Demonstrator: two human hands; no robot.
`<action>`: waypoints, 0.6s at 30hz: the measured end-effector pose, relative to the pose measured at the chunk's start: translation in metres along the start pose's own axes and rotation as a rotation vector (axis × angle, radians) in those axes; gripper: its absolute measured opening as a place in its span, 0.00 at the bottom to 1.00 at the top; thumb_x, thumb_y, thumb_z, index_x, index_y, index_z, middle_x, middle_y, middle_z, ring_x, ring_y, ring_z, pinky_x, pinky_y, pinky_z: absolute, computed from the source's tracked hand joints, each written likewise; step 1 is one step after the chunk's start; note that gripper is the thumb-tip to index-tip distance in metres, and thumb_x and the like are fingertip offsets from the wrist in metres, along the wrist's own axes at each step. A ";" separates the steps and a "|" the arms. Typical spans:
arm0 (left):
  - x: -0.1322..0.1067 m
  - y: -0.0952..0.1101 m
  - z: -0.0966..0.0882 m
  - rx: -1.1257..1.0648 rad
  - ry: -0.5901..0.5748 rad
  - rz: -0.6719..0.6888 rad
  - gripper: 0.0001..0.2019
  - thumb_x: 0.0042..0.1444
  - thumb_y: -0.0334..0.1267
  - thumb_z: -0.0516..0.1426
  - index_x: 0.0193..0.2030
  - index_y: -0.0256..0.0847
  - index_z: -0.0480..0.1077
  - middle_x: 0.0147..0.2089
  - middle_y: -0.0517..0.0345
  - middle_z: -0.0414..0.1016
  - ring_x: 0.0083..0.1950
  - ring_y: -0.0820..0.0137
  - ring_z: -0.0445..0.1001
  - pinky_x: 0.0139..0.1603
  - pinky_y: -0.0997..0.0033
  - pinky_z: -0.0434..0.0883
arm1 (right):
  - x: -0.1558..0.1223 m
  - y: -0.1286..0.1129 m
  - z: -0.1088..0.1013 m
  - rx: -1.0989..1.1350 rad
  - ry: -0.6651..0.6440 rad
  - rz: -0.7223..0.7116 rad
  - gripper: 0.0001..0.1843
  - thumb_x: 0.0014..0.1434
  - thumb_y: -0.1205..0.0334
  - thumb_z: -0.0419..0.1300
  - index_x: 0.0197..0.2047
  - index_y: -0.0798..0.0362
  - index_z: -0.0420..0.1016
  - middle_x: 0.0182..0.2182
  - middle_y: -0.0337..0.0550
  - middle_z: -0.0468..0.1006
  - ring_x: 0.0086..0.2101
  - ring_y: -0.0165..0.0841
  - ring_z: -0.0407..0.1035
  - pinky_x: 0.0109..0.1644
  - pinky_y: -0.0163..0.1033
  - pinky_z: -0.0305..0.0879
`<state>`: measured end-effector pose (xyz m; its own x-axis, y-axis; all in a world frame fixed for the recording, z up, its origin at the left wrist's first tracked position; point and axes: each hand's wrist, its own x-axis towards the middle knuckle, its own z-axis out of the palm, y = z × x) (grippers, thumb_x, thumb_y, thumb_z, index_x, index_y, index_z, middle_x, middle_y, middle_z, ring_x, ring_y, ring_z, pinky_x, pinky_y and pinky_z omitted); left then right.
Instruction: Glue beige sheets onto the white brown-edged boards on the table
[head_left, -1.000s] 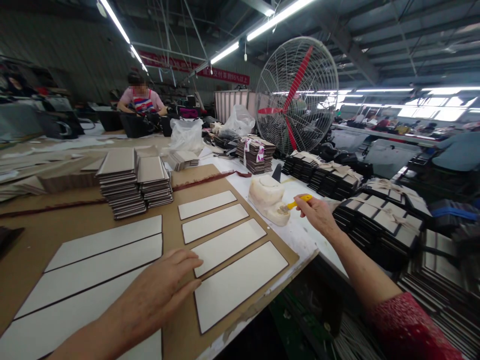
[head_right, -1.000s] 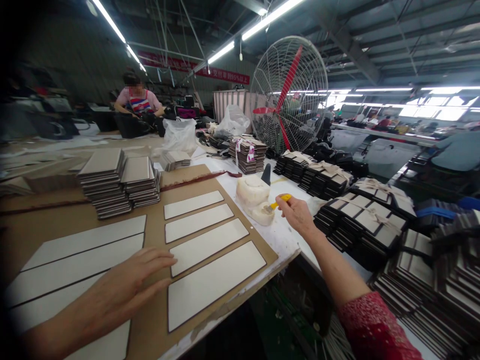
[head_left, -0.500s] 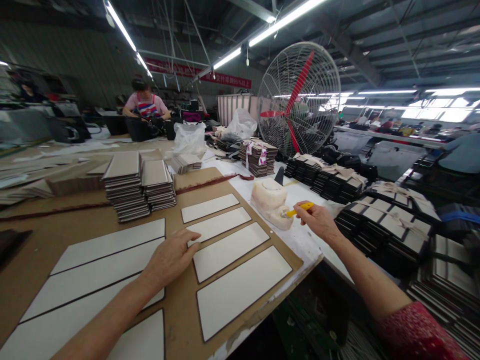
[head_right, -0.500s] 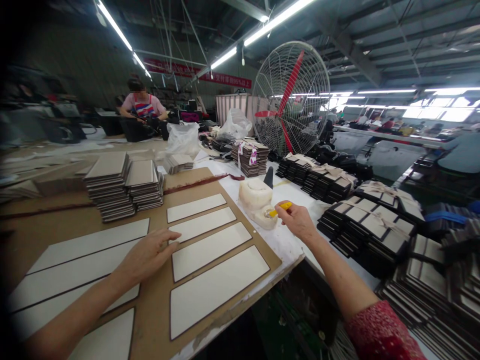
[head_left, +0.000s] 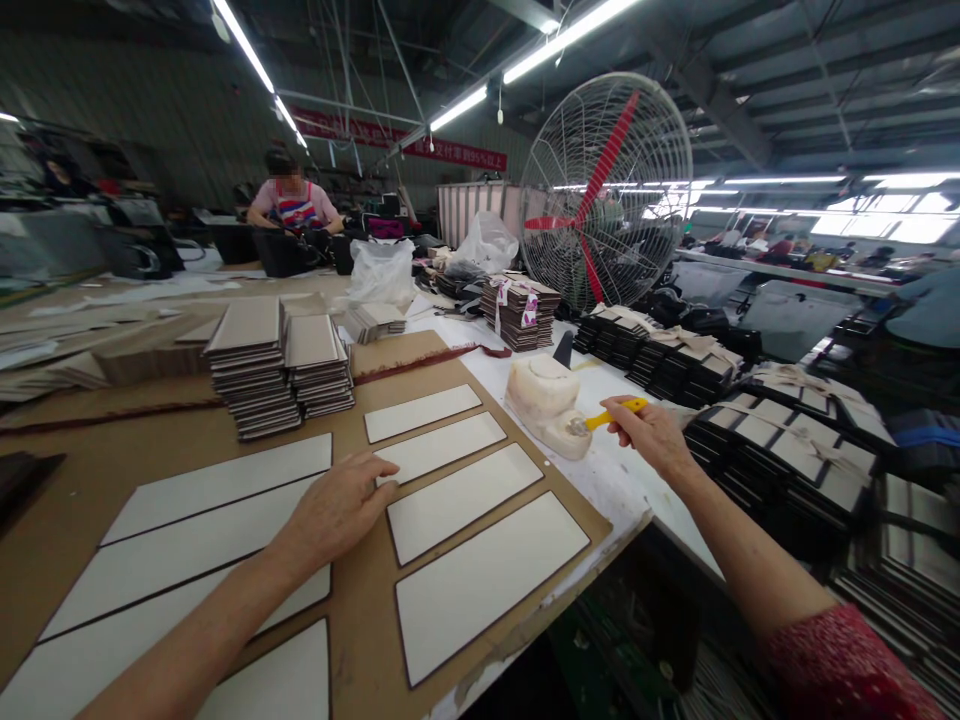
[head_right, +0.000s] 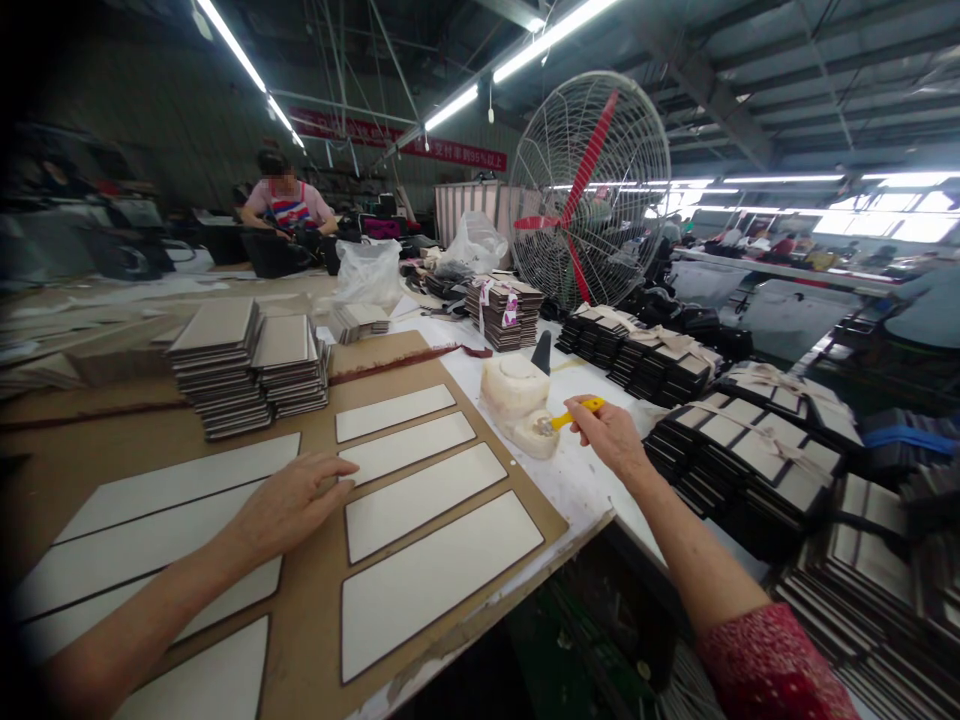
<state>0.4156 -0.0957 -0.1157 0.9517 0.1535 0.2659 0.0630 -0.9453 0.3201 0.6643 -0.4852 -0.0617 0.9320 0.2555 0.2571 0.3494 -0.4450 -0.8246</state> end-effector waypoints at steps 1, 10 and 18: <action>0.002 -0.002 0.000 0.008 0.002 -0.001 0.16 0.62 0.45 0.50 0.47 0.43 0.75 0.49 0.53 0.78 0.53 0.58 0.74 0.56 0.58 0.68 | -0.001 -0.001 -0.001 0.016 0.008 0.004 0.20 0.60 0.45 0.61 0.42 0.55 0.78 0.23 0.40 0.77 0.19 0.28 0.65 0.21 0.31 0.58; 0.019 -0.023 0.013 0.055 -0.034 -0.059 0.18 0.62 0.47 0.49 0.48 0.42 0.75 0.50 0.52 0.78 0.53 0.57 0.73 0.57 0.57 0.68 | -0.005 0.006 -0.006 0.153 0.090 0.043 0.20 0.60 0.46 0.59 0.40 0.56 0.77 0.24 0.41 0.77 0.20 0.27 0.65 0.20 0.30 0.58; 0.020 -0.027 0.010 0.053 -0.040 -0.066 0.19 0.61 0.48 0.49 0.48 0.41 0.76 0.49 0.51 0.79 0.51 0.58 0.74 0.55 0.58 0.68 | -0.009 0.000 -0.006 0.179 0.097 0.047 0.18 0.58 0.47 0.62 0.39 0.55 0.77 0.23 0.42 0.78 0.20 0.27 0.67 0.20 0.29 0.60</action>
<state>0.4362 -0.0699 -0.1282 0.9563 0.2051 0.2086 0.1407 -0.9476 0.2866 0.6565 -0.4924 -0.0612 0.9547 0.1501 0.2569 0.2912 -0.2927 -0.9108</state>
